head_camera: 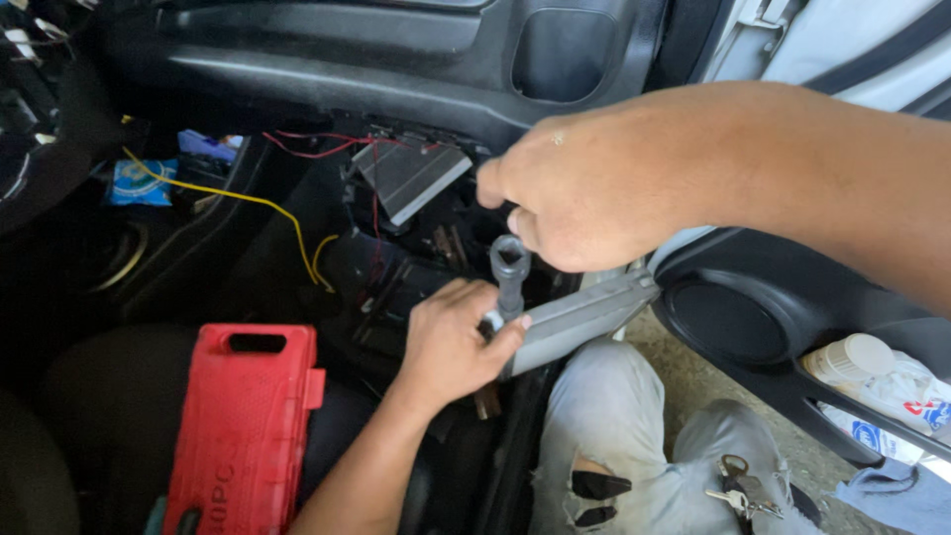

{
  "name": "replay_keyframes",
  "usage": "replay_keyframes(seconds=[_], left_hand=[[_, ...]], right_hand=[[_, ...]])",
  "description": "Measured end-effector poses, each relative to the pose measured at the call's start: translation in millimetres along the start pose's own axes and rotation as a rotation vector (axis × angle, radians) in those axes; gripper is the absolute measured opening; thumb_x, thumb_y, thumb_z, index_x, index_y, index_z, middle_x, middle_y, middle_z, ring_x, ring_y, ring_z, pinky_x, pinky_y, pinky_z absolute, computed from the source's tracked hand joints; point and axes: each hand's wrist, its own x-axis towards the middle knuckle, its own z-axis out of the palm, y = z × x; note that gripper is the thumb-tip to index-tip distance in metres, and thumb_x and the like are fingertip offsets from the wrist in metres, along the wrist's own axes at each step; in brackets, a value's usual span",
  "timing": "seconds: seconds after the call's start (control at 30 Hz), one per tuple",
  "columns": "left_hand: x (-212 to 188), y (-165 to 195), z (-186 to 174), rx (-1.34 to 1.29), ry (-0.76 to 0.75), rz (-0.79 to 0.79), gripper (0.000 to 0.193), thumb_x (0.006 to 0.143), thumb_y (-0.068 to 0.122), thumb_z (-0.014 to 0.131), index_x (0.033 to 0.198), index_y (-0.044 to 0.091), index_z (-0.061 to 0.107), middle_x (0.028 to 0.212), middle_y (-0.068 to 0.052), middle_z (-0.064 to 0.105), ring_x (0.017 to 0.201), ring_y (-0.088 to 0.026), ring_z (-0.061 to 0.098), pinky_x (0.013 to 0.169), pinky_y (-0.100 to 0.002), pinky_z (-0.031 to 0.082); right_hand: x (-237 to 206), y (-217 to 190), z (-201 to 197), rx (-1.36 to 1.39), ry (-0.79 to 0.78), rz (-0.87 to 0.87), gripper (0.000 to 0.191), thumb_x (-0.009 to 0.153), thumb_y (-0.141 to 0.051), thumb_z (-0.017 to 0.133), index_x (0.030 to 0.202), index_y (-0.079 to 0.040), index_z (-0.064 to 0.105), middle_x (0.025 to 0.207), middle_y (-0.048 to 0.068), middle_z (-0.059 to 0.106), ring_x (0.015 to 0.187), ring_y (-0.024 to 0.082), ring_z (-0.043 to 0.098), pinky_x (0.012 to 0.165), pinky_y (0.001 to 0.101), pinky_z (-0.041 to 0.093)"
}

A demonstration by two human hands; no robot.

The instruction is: The person works inside the front footwell of a car with the dashboard partially disassembled. They pick up a red socket set, select a socket, and use a ratchet wrench to loosen and tighten bolts on a component behind the dashboard, at times holding the part with one hand while turning the wrench with the other.

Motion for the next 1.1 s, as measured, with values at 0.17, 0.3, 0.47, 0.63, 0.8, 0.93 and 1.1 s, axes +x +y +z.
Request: replay_keyframes(seconds=[0.17,0.3,0.47,0.63,0.8,0.93,1.1], left_hand=[[-2,3,5,0.028,0.007,-0.023,0.030,0.082,0.029,0.080,0.079,0.004,0.064,0.080,-0.012,0.068,0.076,-0.033,0.066,0.065,-0.045,0.052],[-2,4,7,0.032,0.028,-0.010,0.030,0.082,0.029,0.080,0.080,0.004,0.064,0.083,-0.013,0.069,0.079,-0.034,0.067,0.067,-0.044,0.053],[-1,-1,2,-0.017,0.051,-0.003,0.027,0.081,0.027,0.078,0.093,0.004,0.070,0.091,-0.014,0.072,0.086,-0.033,0.070,0.072,-0.042,0.056],[0,-4,2,-0.019,0.031,-0.056,0.023,0.082,0.027,0.080,0.088,0.006,0.071,0.090,-0.013,0.072,0.086,-0.034,0.071,0.072,-0.043,0.056],[0,-7,2,-0.009,0.032,-0.043,0.022,0.079,0.025,0.080,0.091,0.008,0.073,0.089,-0.012,0.074,0.085,-0.034,0.070,0.074,-0.043,0.056],[-1,-9,1,-0.024,0.020,-0.094,0.023,0.080,0.028,0.082,0.088,0.008,0.073,0.088,-0.013,0.073,0.084,-0.033,0.071,0.071,-0.042,0.056],[1,-10,0,0.014,0.019,-0.059,0.028,0.077,0.027,0.082,0.087,0.004,0.070,0.087,-0.013,0.073,0.084,-0.034,0.070,0.071,-0.043,0.056]], right_hand=[[0,-10,-3,-0.020,-0.005,0.037,0.034,0.111,-0.039,0.040,0.123,-0.017,0.063,0.083,0.019,0.073,0.083,0.035,0.071,0.074,0.0476,0.055],[-3,-16,2,-0.028,-0.075,0.106,0.049,0.101,-0.047,0.058,0.092,-0.001,0.073,0.077,0.019,0.069,0.076,0.036,0.073,0.071,0.0450,0.058],[-6,-16,14,0.078,0.415,-0.647,0.019,0.067,-0.010,0.065,0.085,-0.008,0.071,0.095,0.012,0.070,0.086,0.033,0.071,0.061,0.0404,0.058],[0,-16,17,-0.027,0.058,-0.070,0.037,0.089,-0.035,0.073,0.106,-0.005,0.063,0.086,0.017,0.070,0.079,0.034,0.073,0.068,0.0448,0.057],[5,-14,19,-0.014,0.385,-0.478,0.032,0.072,-0.022,0.071,0.097,-0.004,0.064,0.079,0.016,0.066,0.074,0.037,0.071,0.057,0.0458,0.055],[9,-9,17,-0.118,0.037,-0.155,0.033,0.092,-0.031,0.069,0.103,-0.001,0.060,0.067,0.016,0.065,0.068,0.035,0.072,0.060,0.0458,0.056],[13,-6,14,-0.028,0.363,-0.658,0.032,0.062,-0.010,0.064,0.093,-0.008,0.068,0.088,0.013,0.070,0.081,0.037,0.071,0.060,0.0456,0.057]])
